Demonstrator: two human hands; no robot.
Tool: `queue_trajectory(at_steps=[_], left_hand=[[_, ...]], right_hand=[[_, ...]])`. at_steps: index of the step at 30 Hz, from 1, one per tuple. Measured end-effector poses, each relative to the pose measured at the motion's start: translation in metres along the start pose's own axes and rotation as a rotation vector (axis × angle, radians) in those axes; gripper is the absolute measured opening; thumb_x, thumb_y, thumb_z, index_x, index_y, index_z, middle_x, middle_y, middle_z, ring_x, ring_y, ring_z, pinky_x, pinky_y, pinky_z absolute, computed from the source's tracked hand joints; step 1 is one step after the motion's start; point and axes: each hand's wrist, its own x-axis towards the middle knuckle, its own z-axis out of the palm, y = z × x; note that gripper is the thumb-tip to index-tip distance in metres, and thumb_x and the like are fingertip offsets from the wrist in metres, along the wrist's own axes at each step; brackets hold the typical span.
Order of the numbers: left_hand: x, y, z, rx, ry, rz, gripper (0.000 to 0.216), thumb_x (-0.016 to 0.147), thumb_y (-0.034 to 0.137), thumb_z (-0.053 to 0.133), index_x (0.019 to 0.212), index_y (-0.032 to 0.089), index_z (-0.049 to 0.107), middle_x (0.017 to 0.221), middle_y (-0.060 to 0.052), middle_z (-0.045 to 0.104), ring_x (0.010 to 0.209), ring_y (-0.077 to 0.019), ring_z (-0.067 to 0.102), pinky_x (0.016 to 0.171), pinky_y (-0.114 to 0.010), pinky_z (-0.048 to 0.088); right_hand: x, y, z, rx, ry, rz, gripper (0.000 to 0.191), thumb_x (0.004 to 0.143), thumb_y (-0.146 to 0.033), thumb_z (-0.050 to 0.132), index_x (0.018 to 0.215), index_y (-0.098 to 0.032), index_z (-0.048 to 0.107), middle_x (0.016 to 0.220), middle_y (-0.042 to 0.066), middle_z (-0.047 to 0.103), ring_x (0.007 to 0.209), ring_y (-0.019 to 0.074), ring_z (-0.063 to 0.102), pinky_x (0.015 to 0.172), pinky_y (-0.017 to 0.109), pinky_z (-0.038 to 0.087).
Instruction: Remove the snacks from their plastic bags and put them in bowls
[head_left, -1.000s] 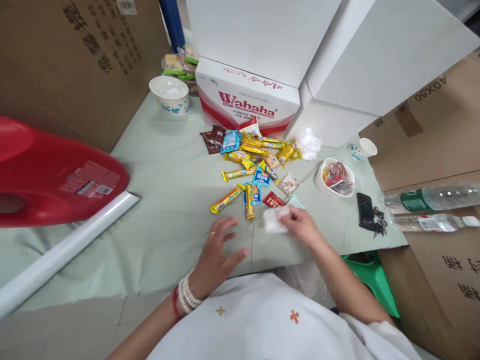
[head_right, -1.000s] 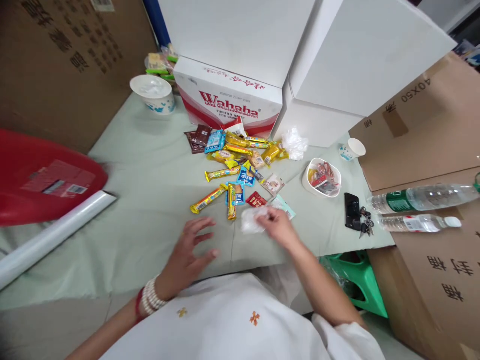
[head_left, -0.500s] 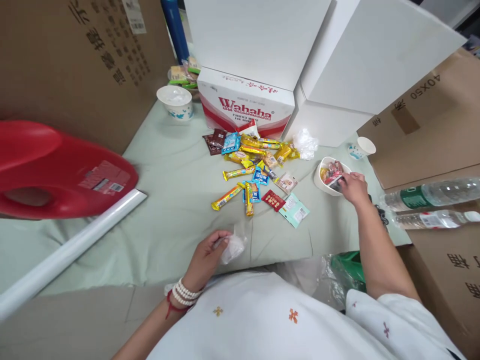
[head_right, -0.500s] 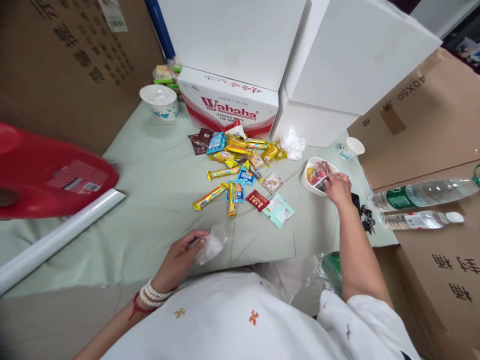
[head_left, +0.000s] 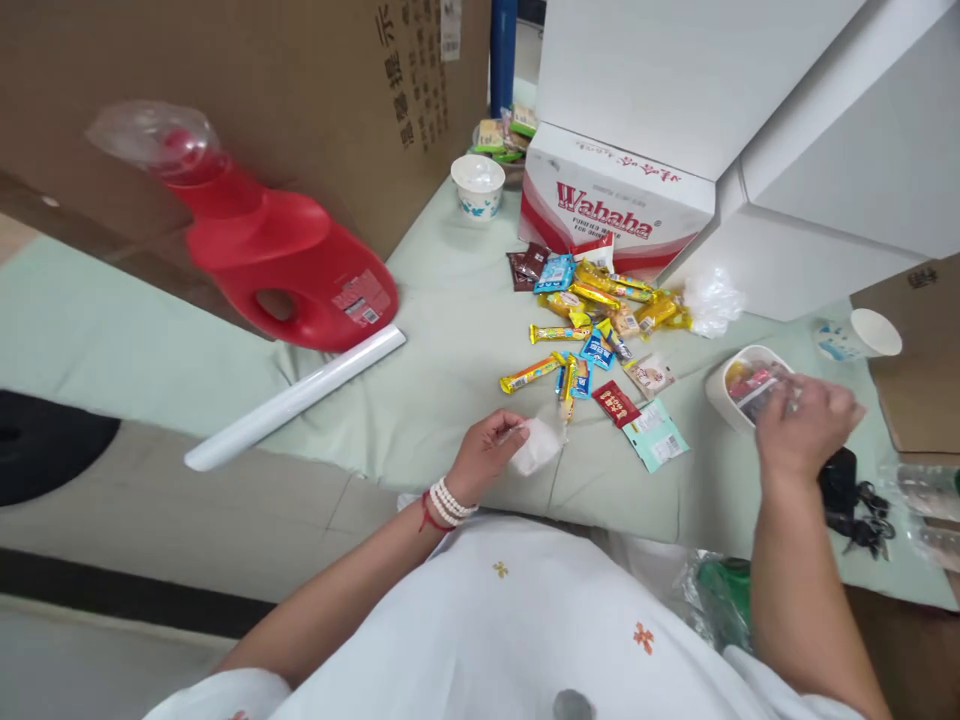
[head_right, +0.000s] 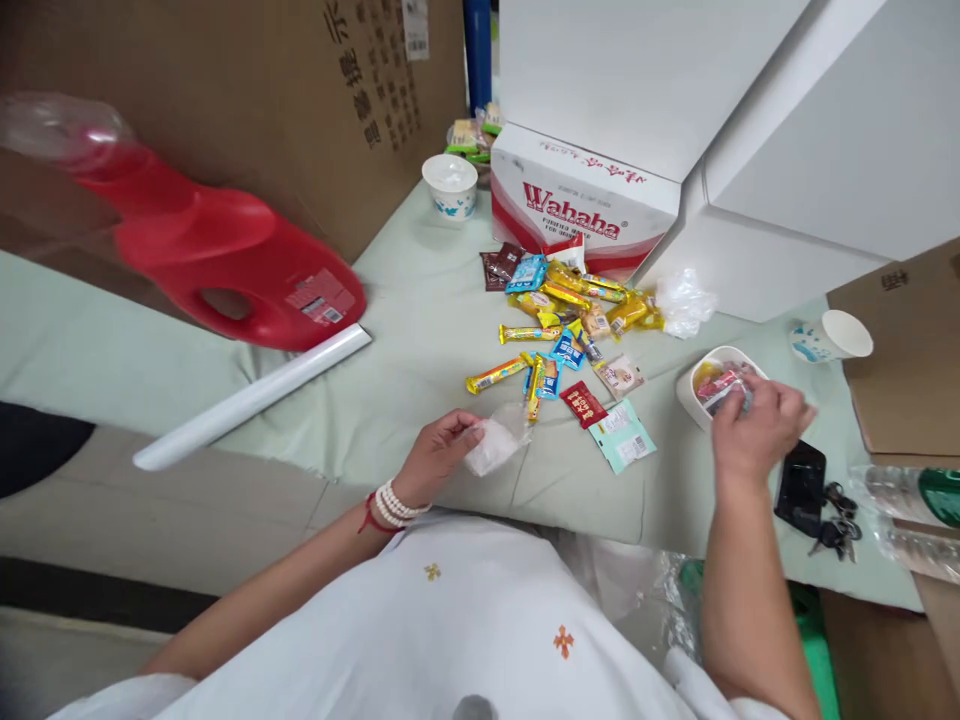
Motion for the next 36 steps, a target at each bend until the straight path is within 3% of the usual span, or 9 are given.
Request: queue_trajectory(at_steps=[2,5,7,12,23,25,30,33,36], left_hand=[[0.000,0.002,0.002,-0.030,-0.030,-0.002,0.040,0.079,0.056,0.078,0.087,0.017,0.071,0.088,-0.004,0.072,0.083,-0.0184,0.062,0.081,-0.030,0.048],[0.001,0.003,0.004,-0.111,-0.089,-0.030,0.045,0.080,0.059,0.077,0.087,0.016,0.073,0.081,-0.003,0.070,0.075,-0.0165,0.059,0.075,-0.030,0.046],[0.004,0.002,0.000,-0.175,-0.087,-0.055,0.045,0.078,0.059,0.079,0.087,0.015,0.074,0.077,-0.002,0.068,0.072,-0.0151,0.058,0.072,-0.028,0.046],[0.010,-0.004,-0.032,-0.336,0.099,-0.128,0.042,0.070,0.050,0.087,0.090,0.016,0.074,0.084,-0.004,0.072,0.077,-0.0154,0.063,0.074,-0.027,0.050],[0.013,0.004,-0.047,-0.456,0.189,-0.206,0.047,0.069,0.053,0.087,0.087,0.020,0.060,0.071,0.004,0.062,0.060,-0.0110,0.062,0.045,-0.019,0.045],[0.017,0.003,-0.046,-0.371,0.229,-0.243,0.048,0.067,0.055,0.086,0.088,0.020,0.060,0.068,0.004,0.061,0.056,-0.0113,0.062,0.040,-0.018,0.038],[0.020,0.003,-0.036,-0.318,0.178,-0.291,0.045,0.073,0.058,0.079,0.089,0.019,0.061,0.071,0.002,0.064,0.056,-0.0148,0.067,0.039,-0.019,0.035],[0.018,0.003,-0.024,-0.279,0.128,-0.264,0.045,0.076,0.061,0.075,0.089,0.020,0.063,0.074,0.001,0.064,0.059,-0.0155,0.066,0.041,-0.021,0.038],[0.015,0.002,-0.017,-0.187,0.093,-0.190,0.047,0.078,0.065,0.072,0.086,0.020,0.065,0.071,0.001,0.060,0.061,-0.0152,0.061,0.046,-0.023,0.044]], right_hand=[[-0.042,-0.053,0.006,0.362,-0.189,0.095,0.034,0.097,-0.059,0.050,0.114,-0.036,0.069,0.122,0.013,0.067,0.120,0.0387,0.062,0.101,0.063,0.050],[-0.101,-0.125,0.035,0.964,-0.830,0.147,0.054,0.079,-0.062,0.074,0.123,-0.032,0.065,0.122,0.008,0.069,0.103,0.0296,0.070,0.088,0.049,0.059],[-0.126,-0.154,0.054,1.142,-1.018,0.244,0.050,0.075,-0.061,0.080,0.110,-0.027,0.069,0.097,0.005,0.071,0.086,0.0236,0.069,0.075,0.040,0.060],[-0.130,-0.160,0.071,1.236,-0.896,0.501,0.044,0.068,-0.060,0.084,0.086,-0.024,0.066,0.072,0.000,0.061,0.065,0.0171,0.058,0.056,0.029,0.049],[-0.093,-0.131,0.064,1.067,-0.721,0.446,0.031,0.076,-0.051,0.073,0.081,-0.024,0.060,0.057,-0.006,0.047,0.052,0.0132,0.039,0.048,0.025,0.030],[-0.086,-0.119,0.061,0.895,-0.729,0.391,0.032,0.075,-0.053,0.073,0.083,-0.024,0.061,0.057,-0.006,0.047,0.052,0.0141,0.039,0.049,0.026,0.029],[-0.090,-0.130,0.043,0.573,-0.431,-0.001,0.030,0.088,-0.054,0.065,0.091,-0.024,0.068,0.070,0.000,0.058,0.065,0.0184,0.050,0.065,0.031,0.041],[-0.106,-0.168,0.040,0.762,-0.643,-0.173,0.033,0.093,-0.056,0.061,0.089,-0.025,0.072,0.078,0.003,0.063,0.069,0.0184,0.053,0.066,0.031,0.043],[-0.120,-0.204,0.051,0.955,-0.905,-0.073,0.042,0.091,-0.065,0.061,0.085,-0.024,0.071,0.076,0.003,0.064,0.067,0.0176,0.053,0.061,0.029,0.042]])
